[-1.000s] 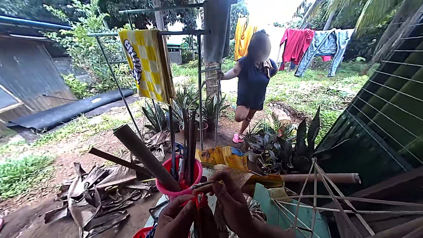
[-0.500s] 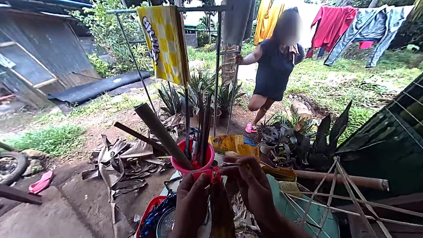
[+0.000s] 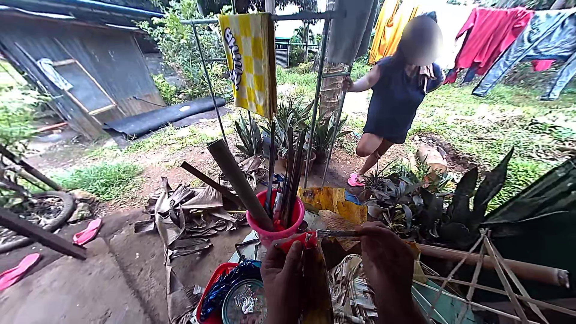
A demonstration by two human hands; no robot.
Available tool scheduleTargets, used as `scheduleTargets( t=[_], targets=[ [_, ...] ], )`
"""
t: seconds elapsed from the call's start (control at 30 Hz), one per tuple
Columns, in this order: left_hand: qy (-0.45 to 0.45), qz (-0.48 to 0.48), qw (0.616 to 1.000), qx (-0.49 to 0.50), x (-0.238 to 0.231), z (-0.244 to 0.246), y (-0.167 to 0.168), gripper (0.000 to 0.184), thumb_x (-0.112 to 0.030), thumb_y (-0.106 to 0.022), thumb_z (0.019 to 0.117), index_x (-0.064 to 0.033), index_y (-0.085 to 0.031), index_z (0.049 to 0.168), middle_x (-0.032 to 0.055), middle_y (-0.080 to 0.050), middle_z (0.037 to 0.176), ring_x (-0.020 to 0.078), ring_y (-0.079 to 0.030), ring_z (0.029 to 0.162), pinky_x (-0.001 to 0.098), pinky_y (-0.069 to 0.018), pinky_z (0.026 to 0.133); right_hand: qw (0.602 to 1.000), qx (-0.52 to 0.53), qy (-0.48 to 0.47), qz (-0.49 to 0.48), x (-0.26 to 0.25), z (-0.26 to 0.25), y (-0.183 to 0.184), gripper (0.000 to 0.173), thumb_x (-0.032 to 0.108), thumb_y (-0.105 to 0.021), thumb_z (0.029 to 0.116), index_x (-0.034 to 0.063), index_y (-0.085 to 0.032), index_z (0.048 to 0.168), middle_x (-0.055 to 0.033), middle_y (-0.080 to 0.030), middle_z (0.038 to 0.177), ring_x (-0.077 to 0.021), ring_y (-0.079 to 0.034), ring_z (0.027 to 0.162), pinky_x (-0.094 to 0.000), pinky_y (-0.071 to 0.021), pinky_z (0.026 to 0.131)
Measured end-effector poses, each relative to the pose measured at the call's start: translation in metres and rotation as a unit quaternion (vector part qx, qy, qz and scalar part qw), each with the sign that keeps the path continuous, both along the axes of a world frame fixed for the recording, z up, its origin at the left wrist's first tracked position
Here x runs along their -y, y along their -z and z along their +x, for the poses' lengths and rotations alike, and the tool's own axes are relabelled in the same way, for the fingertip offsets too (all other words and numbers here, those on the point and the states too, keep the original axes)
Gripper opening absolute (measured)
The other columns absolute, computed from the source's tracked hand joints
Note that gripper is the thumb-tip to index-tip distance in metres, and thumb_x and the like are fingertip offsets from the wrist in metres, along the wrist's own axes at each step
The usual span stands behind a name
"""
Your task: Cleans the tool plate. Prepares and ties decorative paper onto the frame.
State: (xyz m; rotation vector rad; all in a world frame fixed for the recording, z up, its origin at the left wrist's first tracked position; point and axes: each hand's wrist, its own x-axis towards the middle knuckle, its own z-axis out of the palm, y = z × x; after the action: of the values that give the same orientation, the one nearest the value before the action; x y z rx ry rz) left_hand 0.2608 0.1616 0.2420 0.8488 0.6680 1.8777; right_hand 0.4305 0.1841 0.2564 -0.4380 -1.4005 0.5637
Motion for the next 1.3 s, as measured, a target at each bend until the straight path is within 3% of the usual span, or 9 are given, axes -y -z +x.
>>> scheduleTargets(
  t=[0.1, 0.2, 0.33, 0.47, 0.67, 0.8, 0.93, 1.07, 1.3],
  targets=[
    [-0.021, 0.023, 1.000, -0.004, -0.001, 0.003, -0.001, 0.010, 0.002, -0.061, 0.0949, -0.0025, -0.070, 0.095, 0.0058, -0.075, 0.085, 0.0087, -0.071, 0.074, 0.0241, -0.0604, 0.072, 0.999, -0.019, -0.013, -0.042, -0.003, -0.015, 0.001, 0.020, 0.015, -0.063, 0.1006, 0.0156, -0.077, 0.115, 0.0028, -0.073, 0.106, -0.0089, -0.070, 0.097, -0.0288, -0.0607, 0.088],
    [-0.041, 0.071, 0.996, -0.037, -0.002, 0.003, 0.003, 0.008, 0.004, -0.064, 0.0941, -0.0009, -0.069, 0.096, 0.0103, -0.076, 0.100, 0.0121, -0.073, 0.089, 0.0248, -0.0604, 0.080, 0.995, -0.043, -0.053, -0.074, -0.004, -0.034, 0.001, 0.023, 0.008, -0.067, 0.0976, 0.0067, -0.074, 0.120, -0.0064, -0.072, 0.111, -0.0166, -0.073, 0.099, -0.0331, -0.0628, 0.088],
    [-0.058, 0.115, 0.989, -0.068, -0.001, 0.003, 0.006, 0.009, 0.004, -0.067, 0.0924, -0.0024, -0.071, 0.097, 0.0100, -0.076, 0.105, 0.0121, -0.074, 0.092, 0.0242, -0.0610, 0.080, 0.993, -0.050, -0.050, -0.097, 0.000, -0.050, 0.003, 0.030, -0.002, -0.069, 0.0916, 0.0007, -0.071, 0.122, -0.0057, -0.070, 0.115, -0.0117, -0.071, 0.102, -0.0277, -0.0612, 0.091],
    [-0.075, 0.142, 0.980, -0.114, 0.000, 0.000, 0.008, 0.007, -0.001, -0.070, 0.0922, -0.0046, -0.074, 0.096, 0.0077, -0.075, 0.110, 0.0125, -0.073, 0.099, 0.0246, -0.0612, 0.083, 0.994, -0.052, -0.050, -0.087, 0.001, -0.052, 0.008, 0.028, -0.001, -0.065, 0.0958, 0.0009, -0.070, 0.123, -0.0050, -0.070, 0.115, -0.0104, -0.070, 0.104, -0.0268, -0.0602, 0.091],
    [-0.093, 0.151, 0.971, -0.157, 0.001, -0.006, 0.008, 0.010, -0.006, -0.069, 0.0950, -0.0051, -0.078, 0.097, 0.0065, -0.074, 0.115, 0.0133, -0.071, 0.106, 0.0246, -0.0600, 0.087, 0.991, -0.062, -0.087, -0.085, 0.006, -0.050, 0.009, 0.028, 0.008, -0.056, 0.1033, 0.0030, -0.069, 0.127, -0.0055, -0.068, 0.119, -0.0151, -0.070, 0.108, -0.0342, -0.0605, 0.095],
    [-0.091, 0.120, 0.979, -0.137, 0.002, -0.006, 0.011, 0.011, -0.005, -0.065, 0.0972, -0.0049, -0.075, 0.097, 0.0068, -0.076, 0.109, 0.0153, -0.073, 0.098, 0.0294, -0.0619, 0.086, 0.991, -0.078, -0.071, -0.081, 0.003, -0.035, 0.009, 0.021, 0.010, -0.063, 0.1004, 0.0063, -0.074, 0.118, -0.0073, -0.072, 0.114, -0.0201, -0.073, 0.103, -0.0383, -0.0630, 0.091],
    [-0.101, 0.083, 0.983, -0.126, 0.004, -0.012, 0.011, 0.012, -0.005, -0.061, 0.0989, -0.0062, -0.072, 0.098, 0.0056, -0.076, 0.105, 0.0149, -0.074, 0.093, 0.0310, -0.0623, 0.085, 0.998, 0.065, 0.008, -0.005, 0.002, -0.004, -0.005, 0.017, 0.013, -0.065, 0.1005, 0.0144, -0.075, 0.114, -0.0035, -0.073, 0.114, -0.0180, -0.067, 0.117, -0.0327, -0.0584, 0.098],
    [-0.081, 0.082, 0.987, -0.115, 0.006, -0.015, 0.008, 0.011, -0.010, -0.060, 0.1006, -0.0096, -0.071, 0.100, 0.0039, -0.076, 0.102, 0.0150, -0.074, 0.090, 0.0352, -0.0628, 0.085, 0.977, 0.185, 0.093, 0.046, 0.008, 0.004, -0.015, 0.013, 0.018, -0.066, 0.1004, 0.0190, -0.076, 0.109, 0.0010, -0.073, 0.105, -0.0203, -0.061, 0.124, -0.0391, -0.0495, 0.109],
    [-0.069, 0.087, 0.989, -0.099, 0.007, -0.015, 0.009, 0.011, -0.008, -0.060, 0.1000, -0.0078, -0.071, 0.101, 0.0048, -0.075, 0.098, 0.0150, -0.074, 0.089, 0.0346, -0.0626, 0.084, 0.967, 0.221, 0.118, 0.036, 0.001, 0.005, -0.016, 0.014, 0.020, -0.065, 0.1004, 0.0156, -0.077, 0.106, 0.0012, -0.073, 0.103, -0.0204, -0.059, 0.126, -0.0379, -0.0465, 0.110]
  ],
)
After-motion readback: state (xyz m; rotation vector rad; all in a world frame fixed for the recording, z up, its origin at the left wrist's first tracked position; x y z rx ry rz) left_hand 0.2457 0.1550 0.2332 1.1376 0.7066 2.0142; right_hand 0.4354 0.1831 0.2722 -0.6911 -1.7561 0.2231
